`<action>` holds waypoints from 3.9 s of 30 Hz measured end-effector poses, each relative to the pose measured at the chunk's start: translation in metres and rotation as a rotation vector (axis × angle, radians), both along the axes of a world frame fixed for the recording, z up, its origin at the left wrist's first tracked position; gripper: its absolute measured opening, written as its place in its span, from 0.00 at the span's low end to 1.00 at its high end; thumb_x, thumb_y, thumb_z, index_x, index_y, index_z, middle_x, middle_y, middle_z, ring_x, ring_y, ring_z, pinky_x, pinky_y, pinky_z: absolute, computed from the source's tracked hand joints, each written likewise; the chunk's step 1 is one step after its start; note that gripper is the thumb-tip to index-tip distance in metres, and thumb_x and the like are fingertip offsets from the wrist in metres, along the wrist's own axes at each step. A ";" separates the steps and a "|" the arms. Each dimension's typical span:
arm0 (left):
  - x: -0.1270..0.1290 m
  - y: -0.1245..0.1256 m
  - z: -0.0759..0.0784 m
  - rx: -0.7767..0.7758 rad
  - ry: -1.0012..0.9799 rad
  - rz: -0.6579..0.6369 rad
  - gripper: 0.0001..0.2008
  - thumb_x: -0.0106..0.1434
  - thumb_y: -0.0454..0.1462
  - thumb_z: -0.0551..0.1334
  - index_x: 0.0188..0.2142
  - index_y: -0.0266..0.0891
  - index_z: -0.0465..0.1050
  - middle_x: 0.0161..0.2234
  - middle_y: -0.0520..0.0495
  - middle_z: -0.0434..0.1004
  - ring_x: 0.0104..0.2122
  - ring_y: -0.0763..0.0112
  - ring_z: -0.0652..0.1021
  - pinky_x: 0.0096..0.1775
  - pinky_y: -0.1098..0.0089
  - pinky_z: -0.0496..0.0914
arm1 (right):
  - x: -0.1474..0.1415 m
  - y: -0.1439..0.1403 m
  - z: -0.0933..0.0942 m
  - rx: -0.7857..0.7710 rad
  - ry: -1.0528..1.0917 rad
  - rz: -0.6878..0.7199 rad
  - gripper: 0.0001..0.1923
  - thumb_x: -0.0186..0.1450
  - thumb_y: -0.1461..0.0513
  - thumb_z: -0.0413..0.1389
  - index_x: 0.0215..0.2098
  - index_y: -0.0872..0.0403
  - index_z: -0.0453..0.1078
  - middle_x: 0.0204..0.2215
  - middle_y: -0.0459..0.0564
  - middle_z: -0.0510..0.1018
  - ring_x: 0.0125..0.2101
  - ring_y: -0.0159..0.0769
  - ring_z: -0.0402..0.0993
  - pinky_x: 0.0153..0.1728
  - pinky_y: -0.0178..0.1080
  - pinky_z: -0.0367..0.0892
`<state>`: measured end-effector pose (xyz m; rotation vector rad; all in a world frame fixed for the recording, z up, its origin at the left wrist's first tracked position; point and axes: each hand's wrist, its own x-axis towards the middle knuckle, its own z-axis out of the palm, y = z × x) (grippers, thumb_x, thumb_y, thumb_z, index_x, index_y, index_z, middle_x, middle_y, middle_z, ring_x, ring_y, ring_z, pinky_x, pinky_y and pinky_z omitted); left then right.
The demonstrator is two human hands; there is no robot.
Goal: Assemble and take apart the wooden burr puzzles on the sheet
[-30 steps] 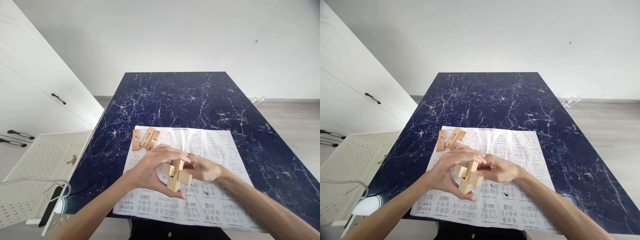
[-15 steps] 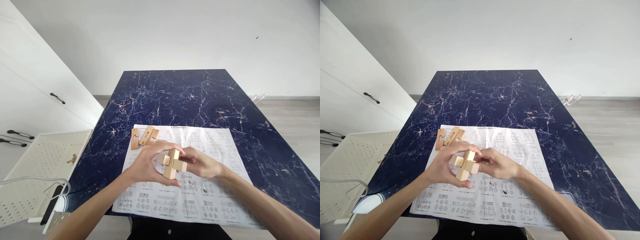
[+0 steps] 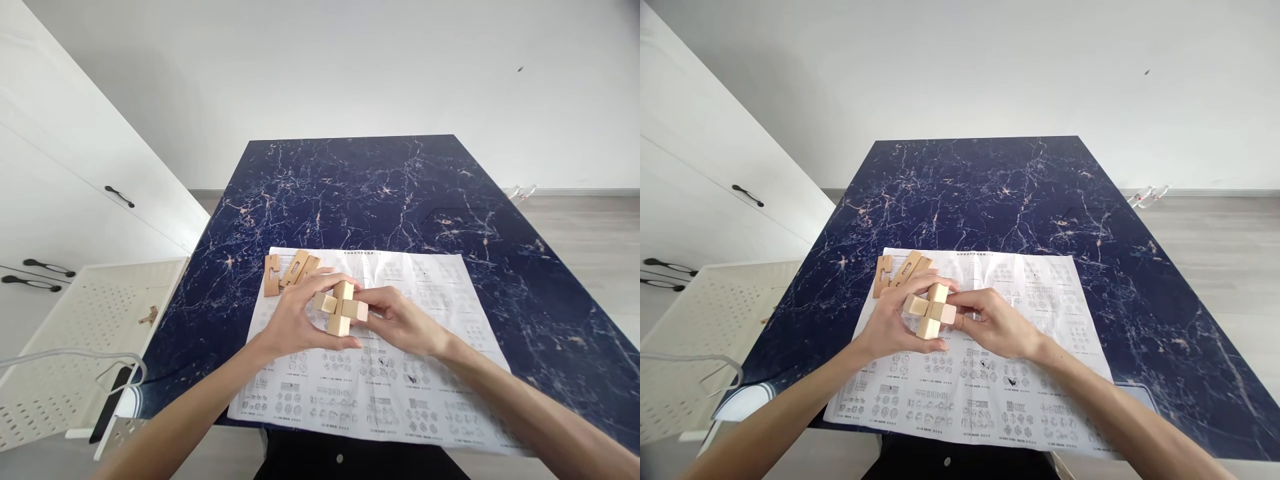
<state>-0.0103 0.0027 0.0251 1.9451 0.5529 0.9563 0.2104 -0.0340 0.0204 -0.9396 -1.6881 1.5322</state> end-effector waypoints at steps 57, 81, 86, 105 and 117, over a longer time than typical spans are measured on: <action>-0.010 0.020 -0.019 0.414 0.362 0.096 0.34 0.64 0.48 0.75 0.64 0.44 0.67 0.54 0.39 0.80 0.54 0.48 0.79 0.57 0.47 0.74 | 0.004 0.004 0.001 0.073 -0.399 -0.168 0.21 0.80 0.51 0.47 0.30 0.49 0.59 0.23 0.41 0.66 0.21 0.30 0.58 0.22 0.38 0.54; -0.004 0.017 -0.016 0.570 0.278 0.133 0.34 0.62 0.48 0.76 0.62 0.43 0.67 0.49 0.41 0.82 0.46 0.52 0.81 0.51 0.50 0.75 | 0.004 0.000 0.007 0.098 -0.339 -0.181 0.21 0.79 0.53 0.49 0.29 0.50 0.58 0.21 0.39 0.59 0.21 0.29 0.52 0.22 0.38 0.50; -0.006 0.018 -0.014 0.510 0.287 0.092 0.33 0.63 0.48 0.75 0.62 0.42 0.67 0.50 0.40 0.81 0.48 0.52 0.81 0.53 0.49 0.75 | 0.005 -0.002 0.002 0.158 -0.338 -0.146 0.19 0.80 0.53 0.48 0.31 0.51 0.60 0.24 0.41 0.65 0.22 0.30 0.56 0.23 0.38 0.53; -0.009 0.017 -0.011 0.210 0.334 -0.020 0.31 0.59 0.51 0.77 0.56 0.41 0.73 0.47 0.41 0.82 0.48 0.52 0.81 0.54 0.51 0.74 | 0.006 -0.005 0.001 0.264 -0.425 -0.074 0.15 0.81 0.57 0.48 0.36 0.52 0.63 0.30 0.46 0.73 0.26 0.33 0.65 0.26 0.37 0.61; -0.011 0.016 0.006 -0.055 0.321 -0.106 0.30 0.59 0.52 0.75 0.55 0.42 0.76 0.52 0.41 0.84 0.50 0.52 0.82 0.53 0.53 0.75 | 0.014 -0.003 0.030 0.858 -0.627 0.082 0.15 0.83 0.58 0.46 0.45 0.58 0.68 0.35 0.51 0.72 0.29 0.36 0.65 0.29 0.41 0.64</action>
